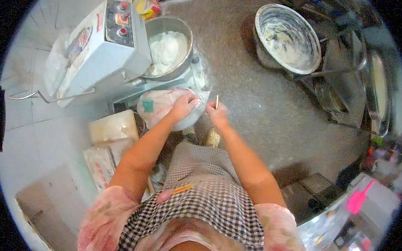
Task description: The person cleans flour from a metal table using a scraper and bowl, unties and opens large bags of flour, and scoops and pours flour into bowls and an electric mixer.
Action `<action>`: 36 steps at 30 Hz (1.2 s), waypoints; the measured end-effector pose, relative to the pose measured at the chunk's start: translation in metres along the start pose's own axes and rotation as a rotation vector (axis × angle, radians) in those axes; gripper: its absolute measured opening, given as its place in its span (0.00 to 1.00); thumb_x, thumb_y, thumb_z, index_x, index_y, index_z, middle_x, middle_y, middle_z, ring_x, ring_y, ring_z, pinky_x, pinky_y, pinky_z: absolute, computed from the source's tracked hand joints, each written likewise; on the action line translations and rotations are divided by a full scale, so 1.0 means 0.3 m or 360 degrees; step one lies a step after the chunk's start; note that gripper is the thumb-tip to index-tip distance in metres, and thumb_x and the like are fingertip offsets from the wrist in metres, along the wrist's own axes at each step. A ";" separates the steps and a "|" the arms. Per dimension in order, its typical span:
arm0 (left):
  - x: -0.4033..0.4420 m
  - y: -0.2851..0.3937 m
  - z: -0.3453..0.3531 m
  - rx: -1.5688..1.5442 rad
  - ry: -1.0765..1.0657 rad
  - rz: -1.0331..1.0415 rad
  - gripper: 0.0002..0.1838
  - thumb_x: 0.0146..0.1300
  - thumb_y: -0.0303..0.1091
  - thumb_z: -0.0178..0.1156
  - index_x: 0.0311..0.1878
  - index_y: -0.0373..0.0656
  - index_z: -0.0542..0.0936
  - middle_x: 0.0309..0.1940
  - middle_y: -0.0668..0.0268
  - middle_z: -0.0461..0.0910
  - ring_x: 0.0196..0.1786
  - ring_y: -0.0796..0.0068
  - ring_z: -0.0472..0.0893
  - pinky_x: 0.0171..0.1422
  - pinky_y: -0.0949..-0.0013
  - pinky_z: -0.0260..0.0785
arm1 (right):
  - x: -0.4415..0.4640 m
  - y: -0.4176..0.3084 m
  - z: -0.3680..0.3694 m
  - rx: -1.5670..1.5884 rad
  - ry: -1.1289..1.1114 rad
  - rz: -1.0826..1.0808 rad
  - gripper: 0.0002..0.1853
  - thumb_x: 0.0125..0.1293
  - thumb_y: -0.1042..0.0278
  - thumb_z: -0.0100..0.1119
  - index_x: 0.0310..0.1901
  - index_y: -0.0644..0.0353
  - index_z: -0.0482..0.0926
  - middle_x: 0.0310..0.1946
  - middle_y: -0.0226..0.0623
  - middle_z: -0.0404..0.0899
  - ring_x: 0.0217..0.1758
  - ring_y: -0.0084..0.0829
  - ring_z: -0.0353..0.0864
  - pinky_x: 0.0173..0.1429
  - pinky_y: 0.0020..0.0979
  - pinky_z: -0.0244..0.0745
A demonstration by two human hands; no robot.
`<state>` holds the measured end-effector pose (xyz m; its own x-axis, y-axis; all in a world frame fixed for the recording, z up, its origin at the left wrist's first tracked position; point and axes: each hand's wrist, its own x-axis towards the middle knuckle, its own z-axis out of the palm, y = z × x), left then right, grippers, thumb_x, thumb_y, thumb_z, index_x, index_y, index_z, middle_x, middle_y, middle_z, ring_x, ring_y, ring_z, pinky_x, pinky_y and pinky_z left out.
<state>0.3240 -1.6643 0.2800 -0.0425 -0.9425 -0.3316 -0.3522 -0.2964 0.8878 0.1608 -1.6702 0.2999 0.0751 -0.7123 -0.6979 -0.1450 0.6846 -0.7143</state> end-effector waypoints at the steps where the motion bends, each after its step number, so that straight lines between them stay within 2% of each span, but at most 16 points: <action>1: -0.005 -0.010 0.016 -0.0010 0.0024 -0.0024 0.13 0.53 0.36 0.54 0.36 0.36 0.76 0.31 0.61 0.77 0.37 0.70 0.76 0.43 0.69 0.66 | -0.011 -0.009 -0.023 -0.0083 -0.0003 0.0013 0.09 0.50 0.73 0.56 0.34 0.65 0.74 0.22 0.32 0.74 0.23 0.22 0.71 0.27 0.24 0.67; 4: -0.009 -0.033 0.041 -0.0050 0.0072 -0.0101 0.13 0.53 0.37 0.54 0.36 0.35 0.76 0.30 0.61 0.77 0.36 0.72 0.75 0.43 0.70 0.66 | -0.038 -0.039 -0.061 -0.0234 -0.0088 0.0136 0.10 0.50 0.73 0.56 0.35 0.65 0.73 0.24 0.34 0.75 0.25 0.24 0.74 0.31 0.25 0.70; 7: -0.026 -0.005 0.025 -0.0049 0.0034 -0.0168 0.12 0.52 0.36 0.55 0.33 0.35 0.76 0.27 0.61 0.77 0.33 0.73 0.75 0.39 0.71 0.67 | -0.050 -0.061 -0.055 -0.0299 -0.0104 0.0101 0.10 0.51 0.70 0.56 0.37 0.57 0.73 0.24 0.31 0.73 0.21 0.21 0.67 0.23 0.23 0.62; 10: -0.033 0.007 0.032 -0.0199 0.0021 -0.0228 0.11 0.52 0.36 0.56 0.31 0.35 0.76 0.25 0.62 0.77 0.30 0.76 0.75 0.37 0.72 0.67 | -0.015 -0.060 -0.040 -0.0621 -0.0132 -0.0459 0.10 0.49 0.70 0.56 0.35 0.59 0.73 0.22 0.32 0.73 0.22 0.24 0.69 0.27 0.26 0.65; 16: -0.009 0.076 0.038 -0.0499 -0.0063 -0.0301 0.10 0.52 0.35 0.54 0.29 0.37 0.76 0.22 0.69 0.74 0.27 0.81 0.70 0.32 0.75 0.64 | 0.104 -0.125 -0.091 -0.1433 -0.0456 -0.0930 0.07 0.50 0.69 0.56 0.30 0.61 0.74 0.20 0.32 0.71 0.24 0.24 0.70 0.30 0.29 0.67; 19: 0.004 0.086 0.045 -0.0459 -0.0122 -0.0308 0.09 0.53 0.34 0.54 0.29 0.37 0.76 0.22 0.70 0.73 0.26 0.82 0.69 0.31 0.75 0.63 | 0.102 -0.238 -0.116 -0.0872 -0.0473 -0.0314 0.11 0.50 0.64 0.56 0.33 0.62 0.75 0.28 0.44 0.76 0.31 0.34 0.74 0.38 0.33 0.69; 22: 0.003 0.064 0.046 -0.0494 -0.0164 -0.0339 0.09 0.53 0.34 0.55 0.28 0.37 0.76 0.21 0.71 0.72 0.26 0.83 0.69 0.31 0.76 0.62 | 0.100 -0.274 -0.128 -0.0668 -0.0350 -0.0354 0.14 0.52 0.60 0.55 0.32 0.65 0.74 0.28 0.45 0.76 0.32 0.35 0.74 0.38 0.34 0.68; 25: -0.006 0.077 0.052 -0.0532 -0.0086 -0.0459 0.08 0.53 0.34 0.56 0.28 0.38 0.76 0.21 0.71 0.72 0.25 0.83 0.69 0.30 0.76 0.62 | 0.049 -0.296 -0.128 -0.0707 -0.0207 -0.0473 0.15 0.55 0.59 0.52 0.32 0.67 0.74 0.28 0.47 0.75 0.32 0.38 0.73 0.39 0.34 0.68; 28: -0.001 0.057 0.065 -0.0696 -0.0031 -0.0579 0.09 0.52 0.34 0.56 0.28 0.38 0.76 0.21 0.71 0.73 0.24 0.83 0.69 0.28 0.77 0.62 | 0.068 -0.190 -0.147 -0.0784 -0.0254 -0.0421 0.14 0.58 0.60 0.47 0.35 0.63 0.76 0.27 0.36 0.74 0.30 0.28 0.73 0.36 0.30 0.69; 34: 0.010 0.002 0.074 -0.0758 -0.0054 -0.0550 0.08 0.53 0.34 0.56 0.28 0.38 0.76 0.20 0.71 0.73 0.22 0.83 0.69 0.26 0.78 0.61 | -0.047 -0.151 -0.137 -0.1298 -0.0568 -0.0561 0.15 0.58 0.64 0.44 0.39 0.63 0.77 0.25 0.42 0.77 0.28 0.33 0.77 0.36 0.34 0.71; 36: 0.002 0.012 0.072 -0.0817 -0.0064 -0.0572 0.07 0.53 0.33 0.56 0.28 0.38 0.76 0.20 0.71 0.72 0.23 0.84 0.69 0.26 0.78 0.61 | -0.062 -0.135 -0.116 -0.1289 -0.0496 -0.0575 0.13 0.58 0.67 0.44 0.38 0.61 0.77 0.22 0.41 0.77 0.26 0.33 0.77 0.35 0.34 0.71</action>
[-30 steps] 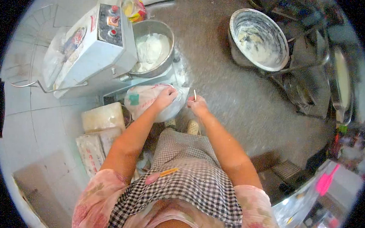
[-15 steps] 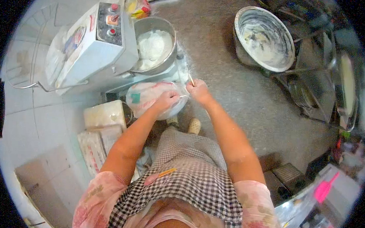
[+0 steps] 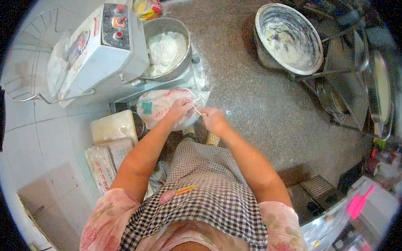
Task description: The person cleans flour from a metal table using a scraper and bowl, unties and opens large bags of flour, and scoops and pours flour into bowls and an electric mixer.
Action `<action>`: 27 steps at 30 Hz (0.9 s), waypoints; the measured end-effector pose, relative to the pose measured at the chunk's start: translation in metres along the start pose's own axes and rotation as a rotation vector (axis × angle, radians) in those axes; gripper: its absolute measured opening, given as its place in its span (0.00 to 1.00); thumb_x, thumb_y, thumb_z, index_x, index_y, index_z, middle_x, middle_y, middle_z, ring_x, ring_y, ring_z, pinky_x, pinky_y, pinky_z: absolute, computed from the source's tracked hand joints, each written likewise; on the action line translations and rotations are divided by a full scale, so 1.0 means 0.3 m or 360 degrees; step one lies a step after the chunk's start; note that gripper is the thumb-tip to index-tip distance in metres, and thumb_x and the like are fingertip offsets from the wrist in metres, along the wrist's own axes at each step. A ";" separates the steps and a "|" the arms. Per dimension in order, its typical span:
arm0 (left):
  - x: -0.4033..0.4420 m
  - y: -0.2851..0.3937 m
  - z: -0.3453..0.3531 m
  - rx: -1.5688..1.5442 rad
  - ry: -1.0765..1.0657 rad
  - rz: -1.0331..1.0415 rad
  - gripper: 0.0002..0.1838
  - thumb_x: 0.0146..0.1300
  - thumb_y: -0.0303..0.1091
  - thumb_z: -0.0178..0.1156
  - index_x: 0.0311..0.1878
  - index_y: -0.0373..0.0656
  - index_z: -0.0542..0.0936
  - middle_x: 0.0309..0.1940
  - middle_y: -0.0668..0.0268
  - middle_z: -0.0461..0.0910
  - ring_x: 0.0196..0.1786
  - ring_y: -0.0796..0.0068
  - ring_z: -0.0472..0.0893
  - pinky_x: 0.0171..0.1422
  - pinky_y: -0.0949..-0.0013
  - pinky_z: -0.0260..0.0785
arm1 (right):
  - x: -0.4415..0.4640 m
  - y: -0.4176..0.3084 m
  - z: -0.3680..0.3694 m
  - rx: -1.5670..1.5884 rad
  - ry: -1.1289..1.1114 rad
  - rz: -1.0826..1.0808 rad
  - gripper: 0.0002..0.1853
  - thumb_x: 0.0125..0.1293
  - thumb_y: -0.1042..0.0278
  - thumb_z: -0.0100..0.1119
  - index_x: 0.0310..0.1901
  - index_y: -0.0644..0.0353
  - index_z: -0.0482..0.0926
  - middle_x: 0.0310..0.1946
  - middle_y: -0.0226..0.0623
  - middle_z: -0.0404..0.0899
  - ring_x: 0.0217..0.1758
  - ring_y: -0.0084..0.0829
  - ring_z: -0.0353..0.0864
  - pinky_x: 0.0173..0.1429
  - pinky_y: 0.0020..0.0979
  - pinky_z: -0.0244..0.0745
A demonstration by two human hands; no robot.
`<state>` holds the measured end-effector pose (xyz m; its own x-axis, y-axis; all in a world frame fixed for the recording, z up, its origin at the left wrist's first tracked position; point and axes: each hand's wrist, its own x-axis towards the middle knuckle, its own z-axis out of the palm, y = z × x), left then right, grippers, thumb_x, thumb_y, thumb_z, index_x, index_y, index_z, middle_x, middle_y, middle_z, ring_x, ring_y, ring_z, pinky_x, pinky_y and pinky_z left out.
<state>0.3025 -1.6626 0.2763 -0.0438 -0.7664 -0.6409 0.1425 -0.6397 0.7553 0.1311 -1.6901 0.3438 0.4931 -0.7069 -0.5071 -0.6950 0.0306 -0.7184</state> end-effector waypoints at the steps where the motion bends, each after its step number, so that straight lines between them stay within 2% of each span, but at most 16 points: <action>1: -0.009 0.011 0.005 -0.0048 -0.0004 -0.0001 0.07 0.54 0.32 0.56 0.29 0.38 0.76 0.20 0.71 0.72 0.23 0.84 0.69 0.26 0.78 0.61 | -0.001 -0.001 0.007 -0.0005 0.0035 0.0005 0.13 0.57 0.68 0.44 0.38 0.61 0.77 0.20 0.40 0.76 0.25 0.33 0.77 0.34 0.34 0.71; 5: -0.037 0.028 0.015 -0.0172 -0.0017 0.0066 0.06 0.54 0.30 0.55 0.30 0.37 0.75 0.21 0.71 0.72 0.23 0.84 0.69 0.27 0.78 0.62 | 0.010 0.016 0.036 -0.0061 0.0145 -0.0080 0.12 0.57 0.70 0.45 0.37 0.62 0.78 0.21 0.41 0.76 0.25 0.35 0.77 0.35 0.34 0.71; 13: -0.025 -0.022 0.008 -0.0073 0.0021 0.0176 0.07 0.55 0.31 0.54 0.31 0.37 0.76 0.23 0.69 0.74 0.26 0.84 0.71 0.30 0.78 0.64 | 0.029 0.021 0.059 -0.0067 0.0197 -0.0107 0.11 0.55 0.71 0.45 0.35 0.63 0.78 0.20 0.42 0.77 0.25 0.36 0.77 0.35 0.35 0.71; 16: -0.014 -0.035 0.014 0.0019 0.0072 0.0230 0.07 0.55 0.31 0.55 0.32 0.36 0.76 0.24 0.68 0.75 0.27 0.83 0.71 0.31 0.78 0.64 | 0.040 0.024 0.063 -0.0103 0.0170 0.0009 0.11 0.55 0.71 0.45 0.35 0.62 0.78 0.21 0.42 0.77 0.25 0.36 0.77 0.34 0.35 0.72; 19: 0.003 -0.061 0.019 0.0013 0.0122 0.0270 0.08 0.54 0.31 0.55 0.33 0.36 0.76 0.25 0.68 0.75 0.28 0.83 0.72 0.32 0.77 0.65 | 0.043 -0.002 0.049 0.0018 0.0095 0.0179 0.11 0.56 0.71 0.46 0.36 0.62 0.77 0.37 0.50 0.75 0.42 0.48 0.73 0.48 0.42 0.68; 22: 0.005 -0.060 0.028 -0.0115 0.0172 0.0224 0.06 0.56 0.29 0.54 0.33 0.37 0.76 0.26 0.69 0.75 0.28 0.82 0.72 0.33 0.78 0.65 | 0.054 -0.008 0.083 -0.0093 0.0398 0.0121 0.11 0.55 0.71 0.45 0.36 0.61 0.77 0.20 0.43 0.76 0.24 0.34 0.77 0.33 0.34 0.71; 25: 0.028 -0.079 0.021 -0.0048 0.0262 0.0224 0.05 0.56 0.27 0.53 0.34 0.38 0.75 0.27 0.69 0.75 0.29 0.82 0.72 0.35 0.77 0.65 | 0.084 0.014 0.195 0.0273 0.0900 0.0104 0.12 0.57 0.71 0.46 0.41 0.61 0.75 0.20 0.38 0.75 0.23 0.33 0.76 0.32 0.34 0.71; 27: 0.028 -0.070 0.013 -0.0060 0.0269 0.0267 0.05 0.56 0.26 0.53 0.35 0.37 0.75 0.29 0.69 0.75 0.31 0.81 0.72 0.36 0.77 0.66 | 0.172 0.090 0.295 0.0481 0.1025 0.0077 0.12 0.58 0.71 0.46 0.44 0.60 0.73 0.20 0.32 0.73 0.21 0.27 0.73 0.27 0.30 0.69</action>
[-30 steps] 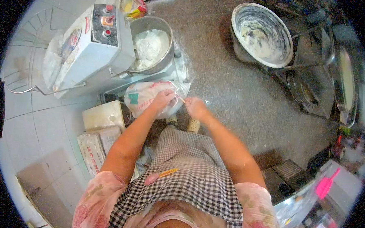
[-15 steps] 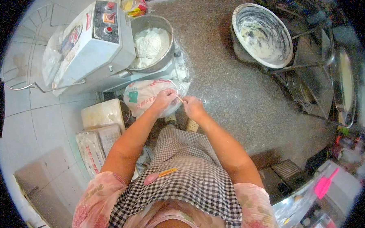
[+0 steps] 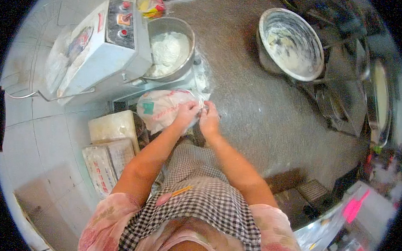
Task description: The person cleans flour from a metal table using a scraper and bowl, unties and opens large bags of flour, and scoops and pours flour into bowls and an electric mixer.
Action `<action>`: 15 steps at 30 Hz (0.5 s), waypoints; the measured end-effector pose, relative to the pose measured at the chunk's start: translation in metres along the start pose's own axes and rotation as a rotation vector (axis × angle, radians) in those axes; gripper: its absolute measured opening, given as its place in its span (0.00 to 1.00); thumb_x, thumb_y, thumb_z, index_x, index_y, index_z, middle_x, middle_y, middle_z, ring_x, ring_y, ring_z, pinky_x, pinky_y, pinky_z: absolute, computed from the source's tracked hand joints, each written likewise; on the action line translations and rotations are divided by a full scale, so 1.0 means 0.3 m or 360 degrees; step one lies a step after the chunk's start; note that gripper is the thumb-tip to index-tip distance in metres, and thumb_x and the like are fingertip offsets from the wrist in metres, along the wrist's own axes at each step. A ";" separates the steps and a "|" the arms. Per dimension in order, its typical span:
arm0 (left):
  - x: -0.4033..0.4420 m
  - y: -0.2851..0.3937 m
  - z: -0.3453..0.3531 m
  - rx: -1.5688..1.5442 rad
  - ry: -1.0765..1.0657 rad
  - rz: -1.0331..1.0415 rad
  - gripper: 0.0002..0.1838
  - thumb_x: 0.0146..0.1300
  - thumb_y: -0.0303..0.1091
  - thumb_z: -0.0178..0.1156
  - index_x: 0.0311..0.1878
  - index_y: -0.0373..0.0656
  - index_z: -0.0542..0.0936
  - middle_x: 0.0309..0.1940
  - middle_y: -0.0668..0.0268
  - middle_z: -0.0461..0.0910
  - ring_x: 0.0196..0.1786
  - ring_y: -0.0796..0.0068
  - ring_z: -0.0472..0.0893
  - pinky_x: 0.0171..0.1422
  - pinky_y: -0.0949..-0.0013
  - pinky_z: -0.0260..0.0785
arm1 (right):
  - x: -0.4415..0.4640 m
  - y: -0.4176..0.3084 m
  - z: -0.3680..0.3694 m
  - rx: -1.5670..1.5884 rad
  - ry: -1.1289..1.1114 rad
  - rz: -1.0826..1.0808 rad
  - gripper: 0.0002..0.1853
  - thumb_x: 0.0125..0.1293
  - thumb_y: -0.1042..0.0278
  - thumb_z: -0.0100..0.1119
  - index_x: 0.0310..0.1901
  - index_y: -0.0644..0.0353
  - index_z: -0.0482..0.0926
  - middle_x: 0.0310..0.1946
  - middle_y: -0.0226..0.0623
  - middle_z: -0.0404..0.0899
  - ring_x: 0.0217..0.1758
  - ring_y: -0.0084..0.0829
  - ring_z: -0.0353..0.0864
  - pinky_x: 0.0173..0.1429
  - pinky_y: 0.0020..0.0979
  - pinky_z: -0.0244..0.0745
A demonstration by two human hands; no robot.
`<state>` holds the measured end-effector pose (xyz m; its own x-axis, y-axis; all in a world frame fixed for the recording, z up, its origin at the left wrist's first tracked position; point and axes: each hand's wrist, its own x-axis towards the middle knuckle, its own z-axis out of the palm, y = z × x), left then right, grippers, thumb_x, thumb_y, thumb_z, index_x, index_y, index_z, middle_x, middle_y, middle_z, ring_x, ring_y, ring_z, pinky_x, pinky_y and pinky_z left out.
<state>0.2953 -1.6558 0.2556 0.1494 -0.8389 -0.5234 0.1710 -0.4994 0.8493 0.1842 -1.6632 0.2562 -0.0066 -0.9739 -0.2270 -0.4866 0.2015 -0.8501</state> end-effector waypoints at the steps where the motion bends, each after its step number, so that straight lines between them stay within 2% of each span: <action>1: -0.024 0.029 0.002 -0.0074 -0.0035 0.0021 0.06 0.55 0.26 0.54 0.37 0.37 0.75 0.30 0.68 0.76 0.32 0.80 0.73 0.37 0.76 0.66 | 0.012 -0.006 0.023 0.0158 -0.0022 0.0114 0.12 0.59 0.71 0.46 0.44 0.59 0.73 0.20 0.30 0.71 0.21 0.25 0.71 0.25 0.27 0.67; 4: -0.016 -0.001 -0.030 -0.0110 -0.0041 0.0211 0.11 0.53 0.25 0.55 0.41 0.36 0.73 0.35 0.66 0.76 0.36 0.78 0.74 0.40 0.75 0.67 | 0.047 -0.143 0.012 0.0711 -0.0221 0.0667 0.08 0.62 0.68 0.46 0.40 0.58 0.72 0.19 0.24 0.67 0.19 0.17 0.65 0.20 0.21 0.60; 5: -0.021 0.027 -0.052 -0.0094 -0.0028 0.0297 0.13 0.52 0.26 0.56 0.42 0.36 0.72 0.37 0.65 0.76 0.37 0.77 0.74 0.41 0.75 0.67 | 0.065 -0.175 -0.002 0.0946 -0.0343 0.0778 0.06 0.62 0.67 0.47 0.37 0.58 0.72 0.19 0.24 0.67 0.19 0.18 0.65 0.21 0.21 0.61; 6: -0.049 0.048 -0.087 0.0339 0.0053 0.0444 0.19 0.48 0.27 0.59 0.47 0.40 0.70 0.39 0.62 0.76 0.41 0.70 0.75 0.47 0.70 0.66 | 0.083 -0.198 -0.021 0.1178 -0.0467 0.0890 0.06 0.62 0.66 0.48 0.34 0.58 0.72 0.19 0.25 0.67 0.18 0.18 0.64 0.21 0.22 0.61; 7: -0.087 0.071 -0.120 0.0802 0.0154 0.0583 0.21 0.47 0.28 0.59 0.47 0.42 0.70 0.38 0.61 0.75 0.41 0.68 0.75 0.49 0.68 0.64 | 0.093 -0.213 -0.021 0.1409 -0.0594 0.1005 0.07 0.62 0.65 0.49 0.31 0.58 0.72 0.19 0.25 0.67 0.18 0.19 0.64 0.21 0.22 0.62; 8: -0.128 0.083 -0.151 0.1267 0.0258 0.0709 0.22 0.45 0.29 0.60 0.48 0.44 0.70 0.38 0.61 0.75 0.42 0.66 0.74 0.52 0.67 0.63 | 0.087 -0.225 -0.002 0.1436 -0.0574 0.1069 0.10 0.63 0.61 0.48 0.27 0.55 0.70 0.16 0.24 0.64 0.14 0.18 0.59 0.16 0.21 0.57; 9: -0.159 0.081 -0.184 0.1736 0.0364 0.0822 0.24 0.44 0.30 0.61 0.49 0.45 0.70 0.37 0.60 0.75 0.43 0.64 0.74 0.54 0.65 0.62 | 0.074 -0.221 0.018 0.1313 -0.0659 0.1042 0.11 0.63 0.59 0.47 0.27 0.55 0.70 0.16 0.23 0.63 0.14 0.18 0.59 0.17 0.22 0.57; 10: -0.155 0.033 -0.209 0.1655 0.0340 0.0786 0.20 0.47 0.31 0.57 0.48 0.48 0.73 0.37 0.59 0.75 0.45 0.61 0.72 0.56 0.61 0.58 | 0.065 -0.204 0.030 0.1182 -0.0727 0.1006 0.12 0.64 0.58 0.47 0.28 0.54 0.69 0.16 0.23 0.63 0.15 0.18 0.58 0.17 0.22 0.57; 11: -0.142 -0.014 -0.234 0.1684 0.0257 0.0730 0.19 0.48 0.31 0.56 0.46 0.48 0.74 0.38 0.59 0.75 0.47 0.60 0.72 0.56 0.60 0.59 | 0.046 -0.214 0.026 0.1042 -0.0785 0.0993 0.12 0.64 0.56 0.46 0.28 0.54 0.69 0.15 0.22 0.62 0.15 0.19 0.58 0.18 0.22 0.57; 14: -0.109 -0.062 -0.289 0.1812 0.0022 0.0517 0.14 0.51 0.29 0.53 0.42 0.47 0.76 0.40 0.59 0.75 0.49 0.58 0.72 0.54 0.58 0.63 | 0.074 -0.388 -0.037 0.0053 -0.1124 0.0869 0.15 0.64 0.52 0.46 0.29 0.55 0.69 0.18 0.25 0.65 0.18 0.22 0.62 0.22 0.26 0.60; 15: -0.096 -0.027 -0.299 0.1886 -0.0045 0.0413 0.13 0.51 0.29 0.51 0.41 0.47 0.77 0.39 0.59 0.76 0.47 0.58 0.73 0.53 0.59 0.63 | 0.070 -0.545 -0.079 0.0066 -0.0738 0.0683 0.15 0.63 0.51 0.46 0.26 0.53 0.69 0.19 0.25 0.65 0.20 0.22 0.62 0.24 0.25 0.57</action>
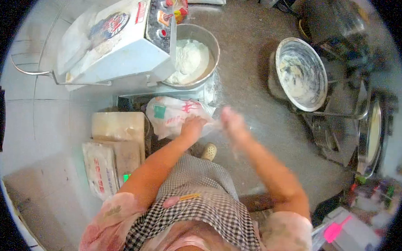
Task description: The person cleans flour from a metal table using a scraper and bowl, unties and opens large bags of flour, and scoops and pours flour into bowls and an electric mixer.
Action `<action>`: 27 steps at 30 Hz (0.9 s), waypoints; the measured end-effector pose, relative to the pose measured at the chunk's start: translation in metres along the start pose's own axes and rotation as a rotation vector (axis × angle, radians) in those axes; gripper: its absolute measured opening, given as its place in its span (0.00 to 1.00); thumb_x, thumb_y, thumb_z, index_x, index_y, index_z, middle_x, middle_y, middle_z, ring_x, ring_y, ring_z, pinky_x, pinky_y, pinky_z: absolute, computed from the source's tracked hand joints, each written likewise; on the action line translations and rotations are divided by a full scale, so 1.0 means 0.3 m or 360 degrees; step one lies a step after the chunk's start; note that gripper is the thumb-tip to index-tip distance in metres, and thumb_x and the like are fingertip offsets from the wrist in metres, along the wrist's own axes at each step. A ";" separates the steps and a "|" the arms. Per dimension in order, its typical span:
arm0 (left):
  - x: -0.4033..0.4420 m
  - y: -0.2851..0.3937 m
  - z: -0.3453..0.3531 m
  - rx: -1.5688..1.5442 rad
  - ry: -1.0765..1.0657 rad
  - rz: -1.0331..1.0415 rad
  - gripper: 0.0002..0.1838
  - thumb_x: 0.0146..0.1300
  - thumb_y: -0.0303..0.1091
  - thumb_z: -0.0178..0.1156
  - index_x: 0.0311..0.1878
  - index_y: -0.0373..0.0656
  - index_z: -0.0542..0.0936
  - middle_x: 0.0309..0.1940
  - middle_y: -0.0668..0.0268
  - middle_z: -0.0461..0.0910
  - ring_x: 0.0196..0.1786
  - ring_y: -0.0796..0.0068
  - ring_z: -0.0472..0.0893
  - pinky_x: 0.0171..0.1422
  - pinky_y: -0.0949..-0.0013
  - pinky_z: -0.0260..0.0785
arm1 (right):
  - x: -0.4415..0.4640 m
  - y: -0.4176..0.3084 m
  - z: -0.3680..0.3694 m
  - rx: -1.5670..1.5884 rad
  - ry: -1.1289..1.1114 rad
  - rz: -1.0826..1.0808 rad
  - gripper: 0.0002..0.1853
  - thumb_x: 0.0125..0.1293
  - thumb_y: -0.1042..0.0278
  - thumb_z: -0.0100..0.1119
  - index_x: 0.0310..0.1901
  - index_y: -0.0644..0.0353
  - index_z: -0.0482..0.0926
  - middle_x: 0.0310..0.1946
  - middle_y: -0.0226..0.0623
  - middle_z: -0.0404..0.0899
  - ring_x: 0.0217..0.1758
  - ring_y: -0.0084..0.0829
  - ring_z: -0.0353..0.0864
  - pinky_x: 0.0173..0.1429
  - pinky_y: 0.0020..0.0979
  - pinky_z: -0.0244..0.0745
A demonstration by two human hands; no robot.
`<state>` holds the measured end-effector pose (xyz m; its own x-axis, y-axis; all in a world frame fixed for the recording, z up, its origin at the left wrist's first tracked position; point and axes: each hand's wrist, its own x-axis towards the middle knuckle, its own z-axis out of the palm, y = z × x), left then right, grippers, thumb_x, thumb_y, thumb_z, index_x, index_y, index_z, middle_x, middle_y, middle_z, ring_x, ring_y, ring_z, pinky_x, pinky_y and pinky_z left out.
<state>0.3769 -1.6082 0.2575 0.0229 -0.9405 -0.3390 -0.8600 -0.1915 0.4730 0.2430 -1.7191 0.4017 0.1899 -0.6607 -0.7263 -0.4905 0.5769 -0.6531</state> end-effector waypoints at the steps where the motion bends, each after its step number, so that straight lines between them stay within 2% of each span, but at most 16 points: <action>1: 0.019 0.002 -0.032 0.0058 -0.0116 -0.0042 0.12 0.52 0.28 0.49 0.39 0.48 0.78 0.38 0.59 0.76 0.46 0.58 0.74 0.52 0.59 0.64 | -0.172 -0.319 -0.111 0.0065 0.0096 -0.0333 0.20 0.61 0.45 0.47 0.30 0.57 0.71 0.22 0.28 0.66 0.25 0.25 0.65 0.31 0.27 0.60; 4: 0.078 -0.038 -0.120 0.0017 0.0062 0.0159 0.11 0.52 0.28 0.49 0.37 0.48 0.79 0.37 0.62 0.78 0.44 0.60 0.75 0.49 0.60 0.66 | -0.487 -0.746 -0.283 0.0261 0.0205 -0.1296 0.16 0.62 0.49 0.47 0.33 0.54 0.72 0.21 0.23 0.64 0.24 0.18 0.63 0.29 0.24 0.60; 7: 0.041 -0.034 -0.157 -0.0014 -0.0004 0.0175 0.16 0.51 0.28 0.47 0.41 0.53 0.79 0.34 0.61 0.77 0.43 0.62 0.75 0.46 0.61 0.67 | -0.496 -0.729 -0.512 0.0122 0.0604 -0.1210 0.11 0.61 0.57 0.49 0.33 0.55 0.73 0.23 0.23 0.66 0.24 0.19 0.62 0.30 0.26 0.63; 8: 0.050 -0.032 -0.155 0.0025 -0.0024 0.0179 0.16 0.52 0.28 0.47 0.42 0.53 0.79 0.35 0.61 0.77 0.43 0.62 0.75 0.47 0.61 0.67 | -0.425 -0.646 -0.433 -0.0032 0.0780 -0.1026 0.11 0.58 0.57 0.53 0.32 0.56 0.74 0.23 0.21 0.66 0.23 0.16 0.59 0.28 0.22 0.59; 9: 0.034 -0.046 -0.147 0.0079 -0.0065 0.0160 0.16 0.52 0.28 0.47 0.42 0.54 0.78 0.36 0.61 0.76 0.44 0.62 0.75 0.47 0.61 0.67 | -0.372 -0.529 -0.372 -0.0151 0.0677 -0.0560 0.12 0.56 0.56 0.54 0.31 0.57 0.76 0.24 0.23 0.69 0.25 0.17 0.63 0.31 0.24 0.61; 10: 0.023 -0.056 -0.138 0.0133 -0.0107 0.0143 0.16 0.52 0.28 0.47 0.42 0.54 0.78 0.36 0.61 0.76 0.44 0.62 0.75 0.47 0.62 0.67 | -0.289 -0.375 -0.291 0.0004 0.0613 -0.0436 0.15 0.57 0.54 0.54 0.30 0.58 0.77 0.24 0.26 0.73 0.26 0.21 0.68 0.33 0.26 0.64; 11: 0.016 -0.060 -0.131 0.0082 -0.0099 0.0132 0.16 0.52 0.27 0.47 0.43 0.53 0.78 0.39 0.62 0.75 0.46 0.62 0.73 0.50 0.60 0.65 | -0.208 -0.225 -0.226 -0.0308 0.0552 -0.0294 0.18 0.56 0.49 0.54 0.29 0.59 0.78 0.25 0.31 0.75 0.27 0.25 0.70 0.33 0.29 0.66; 13: 0.008 -0.063 -0.118 -0.0020 -0.0082 0.0110 0.17 0.52 0.26 0.49 0.45 0.51 0.77 0.43 0.62 0.74 0.50 0.61 0.71 0.56 0.58 0.60 | -0.099 0.009 -0.073 -0.0359 0.0337 0.0189 0.25 0.53 0.40 0.55 0.27 0.60 0.78 0.22 0.32 0.75 0.20 0.25 0.68 0.23 0.31 0.64; 15: -0.002 -0.044 -0.141 -0.0050 -0.0078 0.0200 0.19 0.51 0.25 0.49 0.47 0.52 0.75 0.44 0.62 0.73 0.50 0.62 0.70 0.57 0.58 0.59 | -0.011 0.164 0.027 -0.0082 0.0112 0.0581 0.27 0.55 0.40 0.51 0.32 0.62 0.77 0.24 0.33 0.72 0.23 0.24 0.65 0.24 0.28 0.61; 18: -0.018 0.000 -0.143 -0.0036 -0.0028 0.0370 0.21 0.50 0.25 0.51 0.50 0.51 0.73 0.43 0.63 0.70 0.49 0.62 0.70 0.55 0.58 0.59 | 0.050 0.230 0.100 0.0149 0.0119 0.0572 0.26 0.51 0.40 0.57 0.25 0.62 0.77 0.19 0.33 0.74 0.17 0.23 0.67 0.18 0.29 0.60; 22: -0.029 0.045 -0.140 -0.0264 0.0071 0.0545 0.19 0.48 0.27 0.53 0.48 0.46 0.74 0.40 0.61 0.73 0.45 0.60 0.71 0.49 0.60 0.63 | 0.129 0.328 0.104 0.0156 0.0274 0.0164 0.16 0.51 0.56 0.59 0.25 0.64 0.76 0.18 0.33 0.73 0.18 0.24 0.68 0.22 0.28 0.63; 25: 0.036 0.029 -0.070 -0.0858 0.0392 0.0288 0.13 0.49 0.32 0.56 0.40 0.40 0.78 0.32 0.59 0.76 0.40 0.58 0.73 0.45 0.62 0.65 | 0.098 0.337 0.110 0.0270 0.0234 0.0070 0.09 0.51 0.67 0.57 0.26 0.65 0.76 0.19 0.32 0.73 0.22 0.23 0.69 0.27 0.27 0.65; 27: 0.076 0.083 -0.137 -0.0991 0.0095 0.0145 0.14 0.52 0.36 0.55 0.39 0.37 0.79 0.33 0.56 0.78 0.39 0.60 0.76 0.45 0.64 0.66 | 0.106 0.362 0.116 0.0287 0.0243 -0.0032 0.04 0.53 0.70 0.56 0.26 0.60 0.75 0.17 0.26 0.69 0.18 0.19 0.63 0.21 0.24 0.59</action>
<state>0.3769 -1.6459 0.2951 0.0074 -0.9714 -0.2373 -0.4022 -0.2202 0.8887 0.2254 -1.6607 0.3003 0.0608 -0.7301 -0.6807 -0.3254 0.6302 -0.7050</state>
